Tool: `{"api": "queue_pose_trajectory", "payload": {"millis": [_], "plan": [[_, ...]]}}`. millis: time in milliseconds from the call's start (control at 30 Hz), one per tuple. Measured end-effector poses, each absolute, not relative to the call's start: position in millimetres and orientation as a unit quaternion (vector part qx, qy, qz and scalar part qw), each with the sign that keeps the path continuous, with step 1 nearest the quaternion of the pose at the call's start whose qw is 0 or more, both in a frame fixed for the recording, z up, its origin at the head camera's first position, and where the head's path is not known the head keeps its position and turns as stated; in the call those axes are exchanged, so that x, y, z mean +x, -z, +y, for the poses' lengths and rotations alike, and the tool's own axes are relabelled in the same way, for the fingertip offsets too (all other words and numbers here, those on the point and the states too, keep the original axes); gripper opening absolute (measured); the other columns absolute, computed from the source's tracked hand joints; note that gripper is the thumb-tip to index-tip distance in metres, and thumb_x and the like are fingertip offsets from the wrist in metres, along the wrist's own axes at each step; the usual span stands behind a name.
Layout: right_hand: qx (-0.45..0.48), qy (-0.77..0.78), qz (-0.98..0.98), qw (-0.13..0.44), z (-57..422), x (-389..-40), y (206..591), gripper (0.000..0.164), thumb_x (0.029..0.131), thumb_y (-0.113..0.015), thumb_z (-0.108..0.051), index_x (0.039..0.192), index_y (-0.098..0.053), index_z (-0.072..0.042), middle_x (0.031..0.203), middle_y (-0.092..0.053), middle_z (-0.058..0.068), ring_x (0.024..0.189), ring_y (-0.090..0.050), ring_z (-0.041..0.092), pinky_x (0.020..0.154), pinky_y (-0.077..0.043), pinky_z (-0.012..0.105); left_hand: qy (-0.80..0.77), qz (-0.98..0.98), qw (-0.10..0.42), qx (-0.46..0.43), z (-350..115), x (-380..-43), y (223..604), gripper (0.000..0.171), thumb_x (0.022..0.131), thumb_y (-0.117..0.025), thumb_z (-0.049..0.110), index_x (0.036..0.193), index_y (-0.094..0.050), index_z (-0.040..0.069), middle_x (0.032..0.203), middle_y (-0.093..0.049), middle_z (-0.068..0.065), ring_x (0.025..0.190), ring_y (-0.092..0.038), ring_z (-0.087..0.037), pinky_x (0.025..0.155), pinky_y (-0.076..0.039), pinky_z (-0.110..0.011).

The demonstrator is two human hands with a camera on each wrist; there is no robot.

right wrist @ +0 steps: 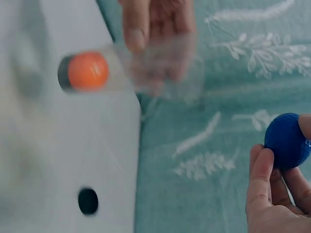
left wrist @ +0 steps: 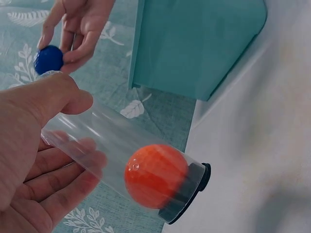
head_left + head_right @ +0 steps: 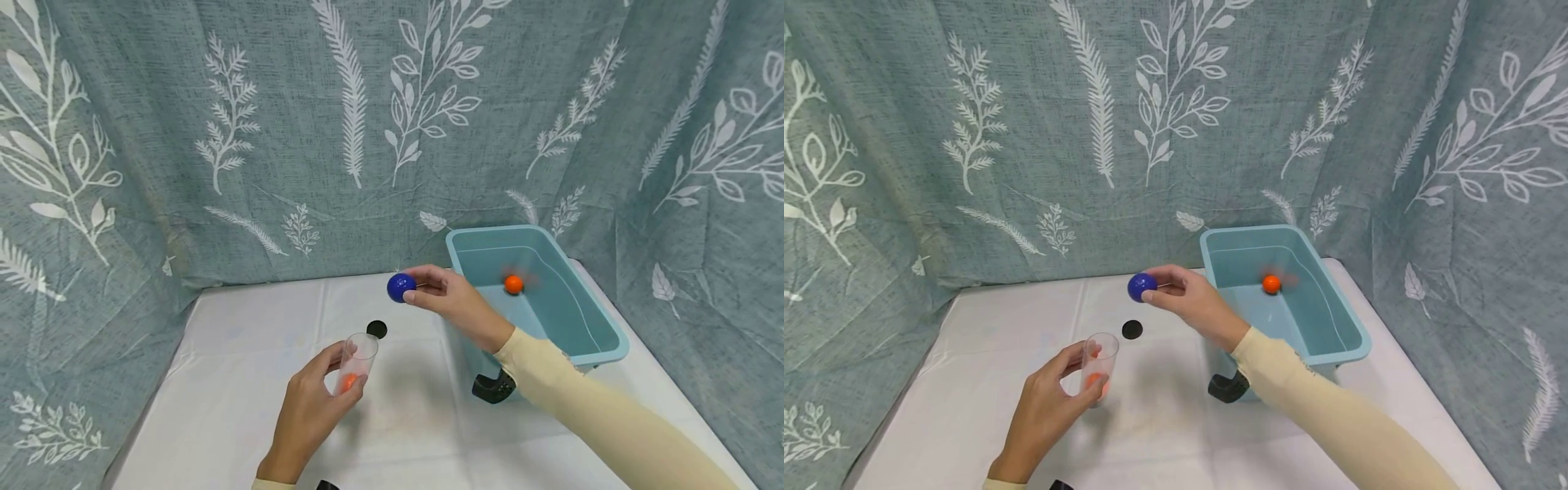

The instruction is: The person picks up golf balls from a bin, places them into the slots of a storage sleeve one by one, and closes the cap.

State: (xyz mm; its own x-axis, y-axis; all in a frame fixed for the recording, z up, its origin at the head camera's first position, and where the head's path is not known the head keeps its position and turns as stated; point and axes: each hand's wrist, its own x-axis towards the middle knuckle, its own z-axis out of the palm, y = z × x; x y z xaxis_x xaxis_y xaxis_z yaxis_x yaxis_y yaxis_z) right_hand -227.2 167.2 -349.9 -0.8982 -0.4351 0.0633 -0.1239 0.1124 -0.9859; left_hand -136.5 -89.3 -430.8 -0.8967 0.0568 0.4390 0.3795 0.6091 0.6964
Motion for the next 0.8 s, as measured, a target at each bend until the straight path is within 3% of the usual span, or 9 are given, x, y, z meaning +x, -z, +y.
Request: {"api": "queue_pose_trajectory", "payload": {"millis": [267, 567, 800], "plan": [[-0.232, 0.657, 0.705, 0.132, 137, -209, 371, 0.043, 0.095, -0.073, -0.021, 0.134, -0.060, -0.010, 0.127, -0.065, 0.009, 0.113, -0.064, 0.025, 0.100, -0.052, 0.035, 0.419, -0.879, 0.187, -0.129, -90, -136, 429, 0.053, 0.081, -0.085, 0.022, 0.129, -0.065, 0.009, 0.116, -0.071, 0.002, 0.102, -0.068, -0.013, 0.083, -0.057, -0.041], [-0.255, 0.650, 0.703, 0.134, 120, -199, 389, 0.040, 0.095, -0.073, -0.025, 0.134, -0.063, -0.019, 0.128, -0.064, 0.004, 0.118, -0.059, 0.026, 0.097, -0.054, 0.035, 0.420, -0.872, 0.206, -0.145, -90, -137, 429, 0.050, 0.081, -0.085, 0.018, 0.126, -0.066, 0.010, 0.112, -0.072, 0.001, 0.099, -0.070, -0.016, 0.082, -0.058, -0.044], [-0.266, 0.652, 0.698, 0.129, 115, -196, 398, 0.040, 0.095, -0.073, -0.023, 0.134, -0.063, -0.019, 0.127, -0.064, 0.003, 0.120, -0.057, 0.031, 0.097, -0.053, 0.035, 0.421, -0.870, 0.211, -0.144, -91, -136, 429, 0.050, 0.080, -0.086, 0.016, 0.125, -0.066, 0.009, 0.112, -0.072, 0.000, 0.098, -0.070, -0.016, 0.082, -0.058, -0.043]]}}
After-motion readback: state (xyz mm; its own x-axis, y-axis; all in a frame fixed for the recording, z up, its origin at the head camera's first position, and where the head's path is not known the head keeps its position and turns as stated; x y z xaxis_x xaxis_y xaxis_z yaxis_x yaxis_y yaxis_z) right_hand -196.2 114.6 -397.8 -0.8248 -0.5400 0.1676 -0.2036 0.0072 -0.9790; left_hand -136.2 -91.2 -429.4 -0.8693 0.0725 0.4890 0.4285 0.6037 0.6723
